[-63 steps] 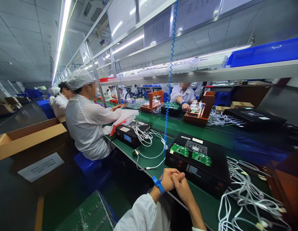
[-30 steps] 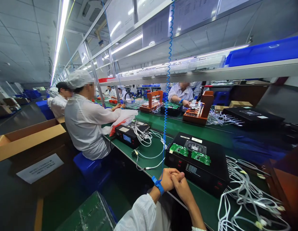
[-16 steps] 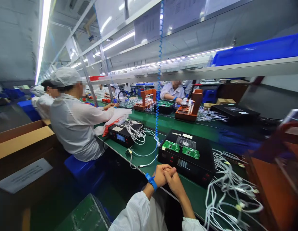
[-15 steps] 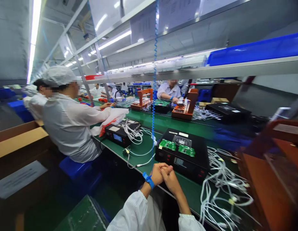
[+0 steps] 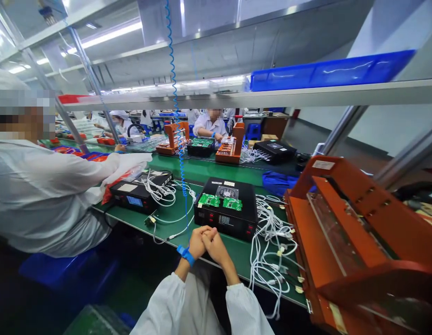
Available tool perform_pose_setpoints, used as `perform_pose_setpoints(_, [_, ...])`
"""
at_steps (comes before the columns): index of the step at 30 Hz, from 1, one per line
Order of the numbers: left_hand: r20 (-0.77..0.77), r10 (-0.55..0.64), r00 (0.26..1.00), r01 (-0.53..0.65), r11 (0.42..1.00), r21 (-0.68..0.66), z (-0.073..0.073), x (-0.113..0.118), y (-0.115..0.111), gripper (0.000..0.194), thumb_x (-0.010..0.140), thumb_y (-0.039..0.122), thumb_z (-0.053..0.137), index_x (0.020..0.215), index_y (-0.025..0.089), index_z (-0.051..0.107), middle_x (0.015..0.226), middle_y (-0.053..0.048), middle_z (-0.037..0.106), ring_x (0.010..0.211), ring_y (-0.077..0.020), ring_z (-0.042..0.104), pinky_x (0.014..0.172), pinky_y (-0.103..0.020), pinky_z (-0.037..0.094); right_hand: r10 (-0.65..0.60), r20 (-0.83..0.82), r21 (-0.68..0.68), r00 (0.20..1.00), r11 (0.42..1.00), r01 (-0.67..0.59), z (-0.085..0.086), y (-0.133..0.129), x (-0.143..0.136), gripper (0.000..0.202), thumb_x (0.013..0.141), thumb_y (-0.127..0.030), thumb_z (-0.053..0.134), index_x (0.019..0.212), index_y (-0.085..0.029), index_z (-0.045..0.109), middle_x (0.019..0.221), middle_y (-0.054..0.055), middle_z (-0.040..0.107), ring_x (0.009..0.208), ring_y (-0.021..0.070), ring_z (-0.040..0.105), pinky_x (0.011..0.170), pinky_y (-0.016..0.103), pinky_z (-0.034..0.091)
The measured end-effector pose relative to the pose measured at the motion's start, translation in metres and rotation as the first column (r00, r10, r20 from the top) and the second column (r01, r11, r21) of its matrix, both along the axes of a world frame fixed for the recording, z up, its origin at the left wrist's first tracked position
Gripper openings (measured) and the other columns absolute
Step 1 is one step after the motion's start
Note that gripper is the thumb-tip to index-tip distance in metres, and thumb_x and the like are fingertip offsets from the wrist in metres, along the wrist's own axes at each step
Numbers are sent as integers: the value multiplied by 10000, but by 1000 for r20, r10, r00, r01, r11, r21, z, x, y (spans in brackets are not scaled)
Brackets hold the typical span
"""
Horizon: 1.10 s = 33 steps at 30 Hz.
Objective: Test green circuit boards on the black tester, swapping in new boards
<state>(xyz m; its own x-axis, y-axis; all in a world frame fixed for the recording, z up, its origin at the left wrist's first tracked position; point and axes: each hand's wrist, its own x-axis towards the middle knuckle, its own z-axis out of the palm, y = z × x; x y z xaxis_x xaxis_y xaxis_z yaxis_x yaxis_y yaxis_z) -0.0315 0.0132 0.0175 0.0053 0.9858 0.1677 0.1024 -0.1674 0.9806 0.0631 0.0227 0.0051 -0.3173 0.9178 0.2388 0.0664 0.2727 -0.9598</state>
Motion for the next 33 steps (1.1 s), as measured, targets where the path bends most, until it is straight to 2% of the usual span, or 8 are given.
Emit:
perform_pose_setpoints(10, [-39, 9, 999, -9, 1000, 13, -3, -2, 2, 434, 816, 552, 679, 800, 126, 758, 632, -15, 642, 627, -149, 553, 606, -249, 421, -22, -19, 23, 1000, 999, 23, 4, -1, 1, 149, 743, -273, 471, 610, -213, 437, 606, -38, 470, 599, 124, 420, 581, 251, 356])
perform_pose_setpoints(15, [-37, 5, 999, -5, 1000, 14, -4, -2, 2, 419, 826, 537, 675, 817, 128, 763, 660, -21, 648, 659, -156, 567, 643, -257, 439, -15, -1, 25, 1000, 1000, 15, 7, -2, 1, 201, 732, -274, 454, 554, -222, 377, 571, -38, 422, 574, 116, 390, 549, 245, 332])
perform_pose_setpoints(20, [-36, 5, 999, -5, 1000, -3, -5, -2, 2, 418, 836, 535, 660, 835, 132, 770, 678, -33, 667, 661, -164, 583, 640, -262, 453, -27, 4, 13, 1000, 1000, 27, 7, -2, 1, 175, 736, -267, 452, 572, -210, 431, 597, -20, 473, 610, 130, 437, 568, 244, 368])
perform_pose_setpoints(25, [-38, 17, 999, -17, 1000, 1, -6, -2, 2, 392, 835, 519, 667, 834, 141, 771, 678, -31, 663, 679, -171, 592, 655, -265, 465, -11, 9, 20, 1000, 1000, 11, 7, -1, 1, 209, 730, -265, 454, 548, -222, 361, 566, -38, 409, 575, 113, 375, 538, 234, 333])
perform_pose_setpoints(30, [-36, 13, 999, -13, 1000, -6, -1, -1, 0, 401, 837, 523, 661, 826, 137, 769, 670, -27, 656, 669, -168, 584, 660, -269, 466, -4, 8, 14, 1000, 1000, 3, 6, -1, 1, 168, 734, -271, 455, 581, -205, 432, 620, -20, 489, 613, 125, 443, 577, 242, 367])
perform_pose_setpoints(33, [-44, 13, 999, -14, 1000, -13, 2, -1, -1, 408, 834, 530, 661, 828, 137, 769, 675, -30, 660, 680, -172, 590, 661, -268, 463, -9, 10, 24, 1000, 1000, 9, 7, -1, 2, 181, 742, -263, 452, 573, -203, 431, 619, -20, 488, 615, 126, 447, 582, 247, 366])
